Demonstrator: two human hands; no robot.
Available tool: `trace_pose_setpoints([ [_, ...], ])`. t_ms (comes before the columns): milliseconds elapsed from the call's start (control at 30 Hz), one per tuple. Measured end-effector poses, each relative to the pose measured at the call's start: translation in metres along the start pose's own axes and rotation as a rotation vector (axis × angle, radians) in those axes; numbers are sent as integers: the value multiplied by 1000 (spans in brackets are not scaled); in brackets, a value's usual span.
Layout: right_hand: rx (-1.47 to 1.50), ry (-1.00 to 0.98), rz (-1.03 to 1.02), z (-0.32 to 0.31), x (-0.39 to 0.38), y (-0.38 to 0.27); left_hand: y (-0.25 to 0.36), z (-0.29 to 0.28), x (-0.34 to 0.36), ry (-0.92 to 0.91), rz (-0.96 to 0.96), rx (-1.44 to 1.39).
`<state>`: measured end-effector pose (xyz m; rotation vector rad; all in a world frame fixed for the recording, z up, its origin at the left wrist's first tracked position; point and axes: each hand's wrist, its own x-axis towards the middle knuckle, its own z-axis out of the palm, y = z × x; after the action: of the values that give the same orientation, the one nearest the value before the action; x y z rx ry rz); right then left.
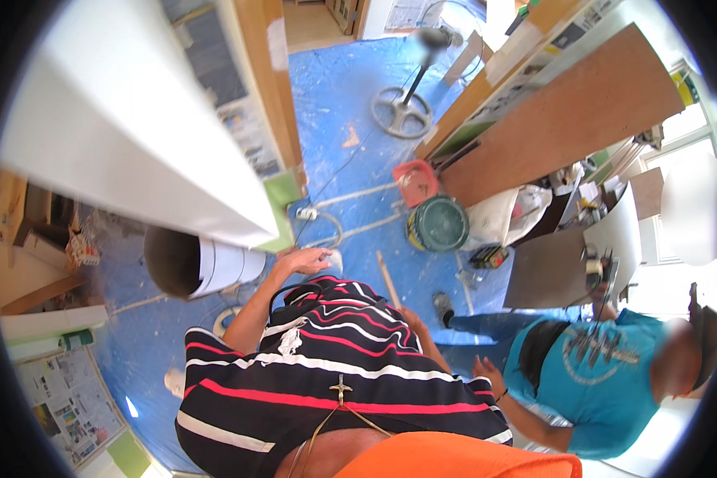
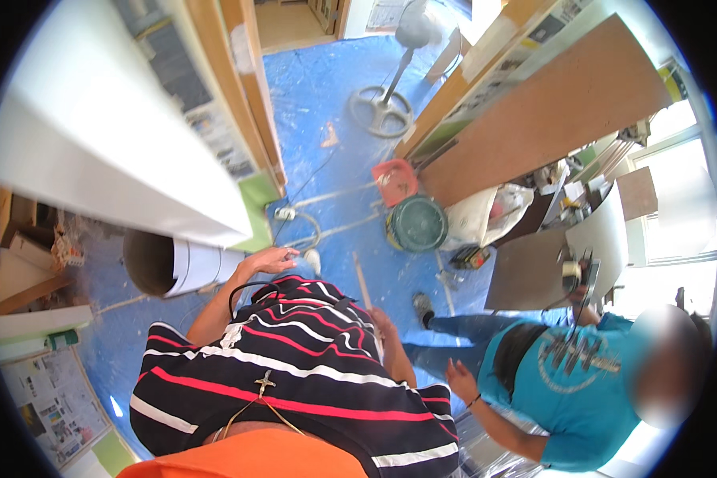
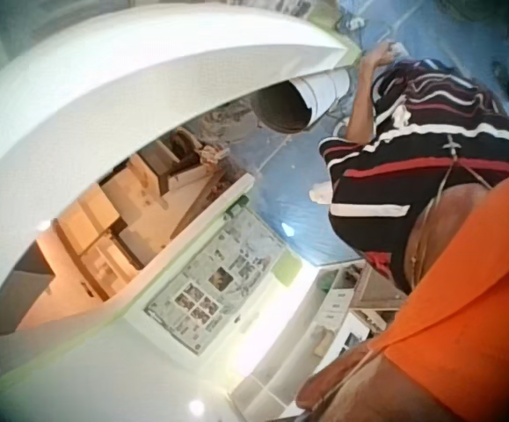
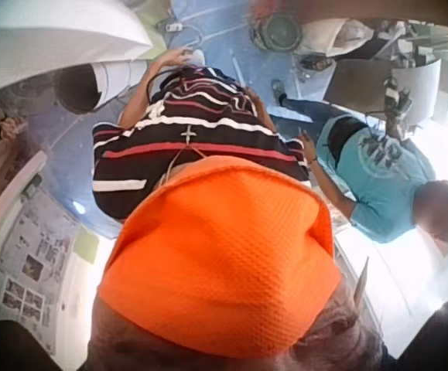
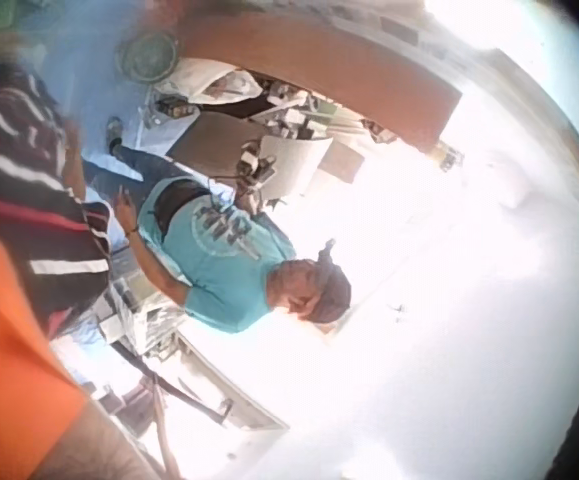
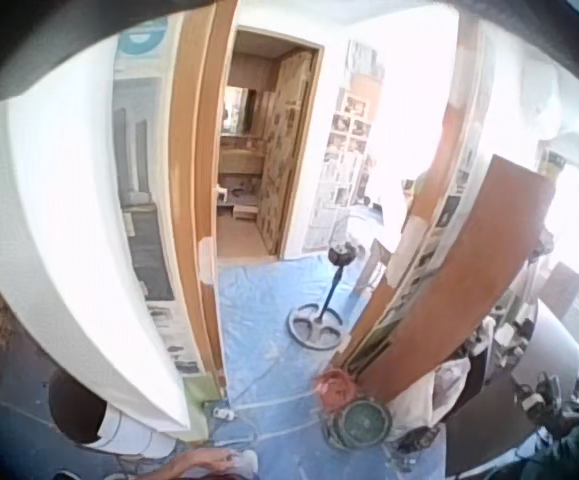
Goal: The person measures and marks a large sheet of laminate on a workbench using a tape measure and pencil. They then use a utility knife to score and cut the laminate along the marked line, separating a strip from the main sheet.
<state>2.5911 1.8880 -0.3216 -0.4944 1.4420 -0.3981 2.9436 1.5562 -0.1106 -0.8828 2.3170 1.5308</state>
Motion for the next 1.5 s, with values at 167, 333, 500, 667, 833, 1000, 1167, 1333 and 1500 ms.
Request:
trace_pose_setpoints([
  [167,7,124,199,-54,6,-68,15,-122,66,48,-55,-85],
  [333,-9,125,242,-106,44,-180,11,-204,109,260,-78,-227],
  [500,-65,92,210,-184,133,-315,-7,-253,167,281,-169,-363],
  [667,-160,92,69,-280,224,-491,2,-312,247,369,-302,-618],
  [833,-209,67,-116,-345,276,-673,19,-409,303,600,-297,-656],
  [1000,-154,7,-284,-352,304,-825,18,-527,348,506,-327,-414],
  [1167,248,-110,-218,-343,343,-954,6,-669,426,298,-344,-266],
  [1333,332,-16,-323,-369,430,-1071,-19,-819,537,253,-250,-156],
  [1500,464,140,-262,-414,543,-1203,-24,-977,640,170,-290,70],
])
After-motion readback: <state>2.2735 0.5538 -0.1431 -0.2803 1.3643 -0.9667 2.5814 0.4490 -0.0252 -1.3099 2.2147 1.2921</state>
